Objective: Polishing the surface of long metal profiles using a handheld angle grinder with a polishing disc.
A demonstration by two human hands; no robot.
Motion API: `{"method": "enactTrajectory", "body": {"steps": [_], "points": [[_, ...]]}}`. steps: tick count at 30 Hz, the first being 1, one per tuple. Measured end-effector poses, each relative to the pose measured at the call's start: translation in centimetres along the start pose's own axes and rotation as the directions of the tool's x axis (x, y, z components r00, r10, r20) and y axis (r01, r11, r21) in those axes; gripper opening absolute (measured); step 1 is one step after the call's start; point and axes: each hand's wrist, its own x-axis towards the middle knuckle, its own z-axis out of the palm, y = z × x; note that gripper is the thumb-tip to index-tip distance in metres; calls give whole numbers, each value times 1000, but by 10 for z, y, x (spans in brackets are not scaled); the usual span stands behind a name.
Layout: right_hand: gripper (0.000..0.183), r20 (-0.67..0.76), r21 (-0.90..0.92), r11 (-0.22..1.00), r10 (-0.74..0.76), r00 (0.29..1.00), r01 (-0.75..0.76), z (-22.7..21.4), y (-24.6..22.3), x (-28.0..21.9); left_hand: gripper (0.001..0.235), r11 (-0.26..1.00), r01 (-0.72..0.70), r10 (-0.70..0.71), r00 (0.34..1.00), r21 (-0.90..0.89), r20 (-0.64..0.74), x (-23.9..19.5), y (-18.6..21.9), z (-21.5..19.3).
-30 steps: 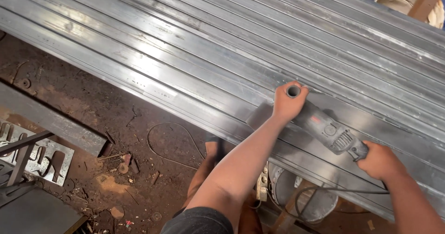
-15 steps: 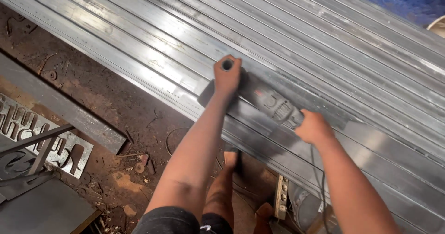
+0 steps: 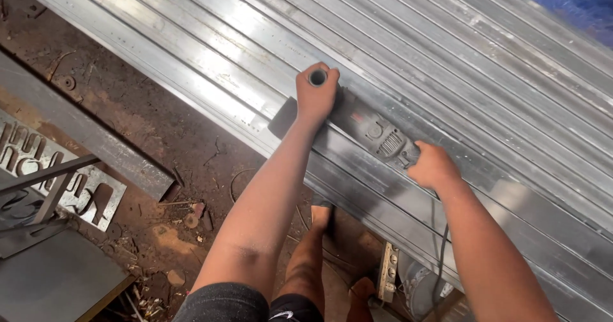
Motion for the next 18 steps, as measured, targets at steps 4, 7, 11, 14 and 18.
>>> {"method": "enactTrajectory", "body": {"steps": [4, 7, 11, 14, 18], "points": [[77, -26, -17, 1000, 0, 1000, -1, 14, 64, -4, 23, 999, 43, -42, 999, -11, 24, -46, 7, 35], [78, -17, -26, 998, 52, 999, -52, 7, 97, -43, 24, 998, 70, -70, 995, 6, 65, -81, 0, 68], [76, -10, 4, 995, 104, 994, -104, 19, 165, -75, 26, 994, 107, -107, 981, 3, 161, -131, -13, 119], [75, -10, 45, 988, 151, 988, -151, 25, 211, -112, 26, 994, 104, -106, 967, 17, 232, -176, -20, 158], [76, -2, 115, 968, 225, 974, -224, 44, 276, -146, 28, 994, 106, -101, 943, 3, 316, -233, -32, 210]]}}
